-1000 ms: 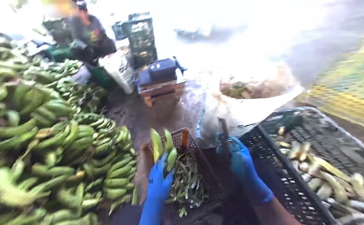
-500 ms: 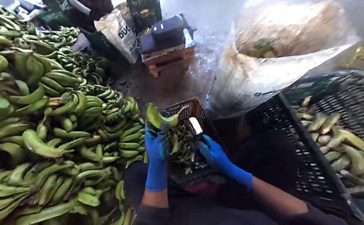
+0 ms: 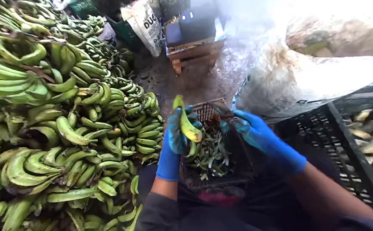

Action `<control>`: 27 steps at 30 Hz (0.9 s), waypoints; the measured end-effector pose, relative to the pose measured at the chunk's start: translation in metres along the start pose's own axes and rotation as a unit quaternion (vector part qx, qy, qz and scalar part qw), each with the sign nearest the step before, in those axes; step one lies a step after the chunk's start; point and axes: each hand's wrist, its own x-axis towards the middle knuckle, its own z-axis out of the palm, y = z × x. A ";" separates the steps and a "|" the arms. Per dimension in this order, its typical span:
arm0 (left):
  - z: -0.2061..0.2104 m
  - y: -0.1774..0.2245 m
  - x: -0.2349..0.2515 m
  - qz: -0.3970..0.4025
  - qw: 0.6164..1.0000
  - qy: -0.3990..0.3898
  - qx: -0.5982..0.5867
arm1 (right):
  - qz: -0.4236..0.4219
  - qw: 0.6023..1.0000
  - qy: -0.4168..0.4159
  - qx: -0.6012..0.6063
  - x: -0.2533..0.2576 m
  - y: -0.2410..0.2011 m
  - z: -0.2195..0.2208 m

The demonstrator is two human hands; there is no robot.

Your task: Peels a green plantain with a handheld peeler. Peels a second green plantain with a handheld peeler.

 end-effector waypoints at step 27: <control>-0.008 -0.034 0.023 -0.064 0.991 -0.042 0.109 | -0.110 0.926 0.233 -0.275 0.047 0.027 0.018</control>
